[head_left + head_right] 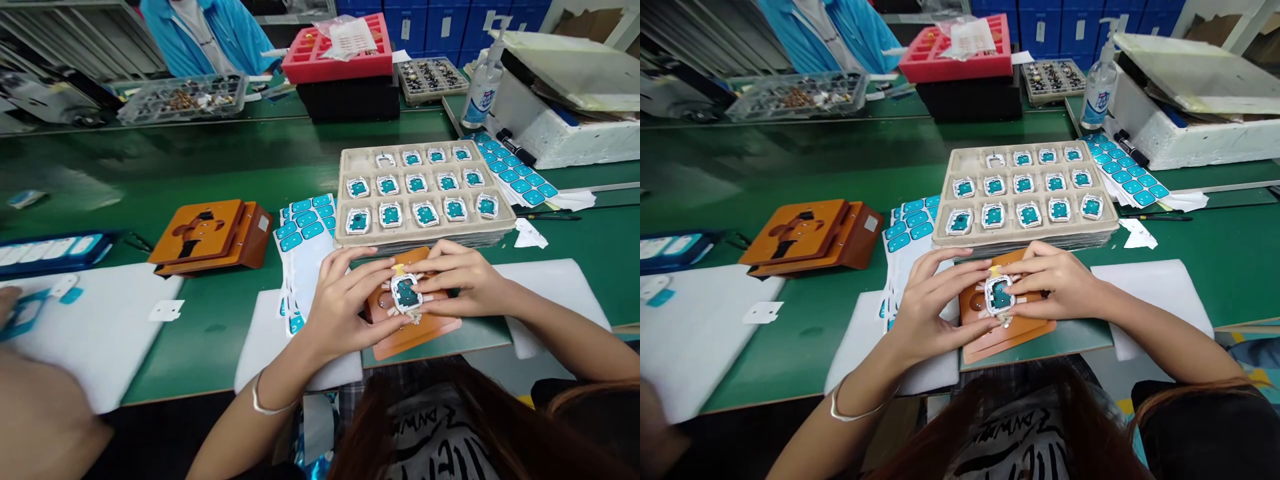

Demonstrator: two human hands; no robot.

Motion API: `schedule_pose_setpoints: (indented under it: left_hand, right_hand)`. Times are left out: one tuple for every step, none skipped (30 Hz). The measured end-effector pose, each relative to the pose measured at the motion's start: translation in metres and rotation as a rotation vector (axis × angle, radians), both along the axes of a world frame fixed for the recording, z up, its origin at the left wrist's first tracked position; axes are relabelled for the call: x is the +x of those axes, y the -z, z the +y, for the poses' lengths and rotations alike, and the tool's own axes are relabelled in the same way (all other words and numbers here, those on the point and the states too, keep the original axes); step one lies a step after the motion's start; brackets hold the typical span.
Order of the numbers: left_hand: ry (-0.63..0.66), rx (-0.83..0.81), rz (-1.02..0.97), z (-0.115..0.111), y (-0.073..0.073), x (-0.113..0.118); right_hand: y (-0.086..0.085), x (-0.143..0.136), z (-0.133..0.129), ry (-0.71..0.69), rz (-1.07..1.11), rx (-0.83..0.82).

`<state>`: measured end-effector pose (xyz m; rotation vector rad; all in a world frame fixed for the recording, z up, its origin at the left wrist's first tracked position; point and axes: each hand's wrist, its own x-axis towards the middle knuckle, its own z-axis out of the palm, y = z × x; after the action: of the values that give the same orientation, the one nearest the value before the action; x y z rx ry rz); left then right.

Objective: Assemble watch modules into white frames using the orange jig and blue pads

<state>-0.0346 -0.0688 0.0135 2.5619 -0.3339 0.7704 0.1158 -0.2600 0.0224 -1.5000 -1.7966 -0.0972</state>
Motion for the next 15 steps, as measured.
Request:
schedule_pose_setpoints:
  left_hand:
    - [0.0, -0.004, 0.009, 0.001, 0.001, 0.0]
    - [0.003, -0.014, 0.025, 0.001, 0.002, 0.0]
    - [0.009, -0.029, 0.044, 0.002, 0.003, -0.001]
    - [0.015, -0.048, 0.062, 0.002, 0.004, -0.001]
    - [0.023, -0.069, 0.073, 0.002, 0.005, -0.001]
    - [0.032, -0.089, 0.075, 0.002, 0.006, 0.0]
    - [0.041, -0.108, 0.068, 0.002, 0.007, 0.0]
    - [0.051, -0.129, 0.053, 0.002, 0.007, 0.001]
    - [0.059, -0.154, 0.034, 0.001, 0.007, 0.002]
    - [0.068, -0.181, 0.012, 0.0, 0.007, 0.003]
    - [0.079, -0.2, -0.008, -0.001, 0.007, 0.003]
    - [0.09, -0.206, -0.025, -0.003, 0.007, 0.004]
    - [0.103, -0.196, -0.035, -0.004, 0.006, 0.005]
    - [0.116, -0.172, -0.041, -0.006, 0.006, 0.005]
    - [0.128, -0.138, -0.046, -0.007, 0.005, 0.005]
  right_hand:
    - [0.0, 0.0, 0.0, 0.001, -0.004, -0.004]
    - [0.0, 0.0, 0.001, 0.002, -0.012, -0.01]
    - [-0.001, 0.0, 0.001, 0.001, -0.022, -0.021]
    - [-0.001, 0.0, 0.001, 0.0, -0.033, -0.034]
    - [-0.001, 0.001, 0.002, -0.003, -0.043, -0.045]
    - [-0.001, 0.001, 0.002, -0.008, -0.051, -0.05]
    - [-0.001, 0.001, 0.002, -0.011, -0.053, -0.048]
    - [-0.001, 0.001, 0.002, -0.011, -0.048, -0.039]
    - [-0.001, 0.001, 0.002, -0.007, -0.037, -0.031]
    - [-0.001, 0.0, 0.002, 0.002, -0.019, -0.026]
    - [0.0, -0.002, 0.002, 0.018, 0.009, -0.03]
    - [0.0, -0.004, 0.003, 0.033, 0.051, -0.043]
    - [0.0, -0.006, 0.003, 0.042, 0.116, -0.058]
    - [0.001, -0.009, 0.004, 0.037, 0.211, -0.069]
    - [0.001, -0.012, 0.004, 0.016, 0.337, -0.081]
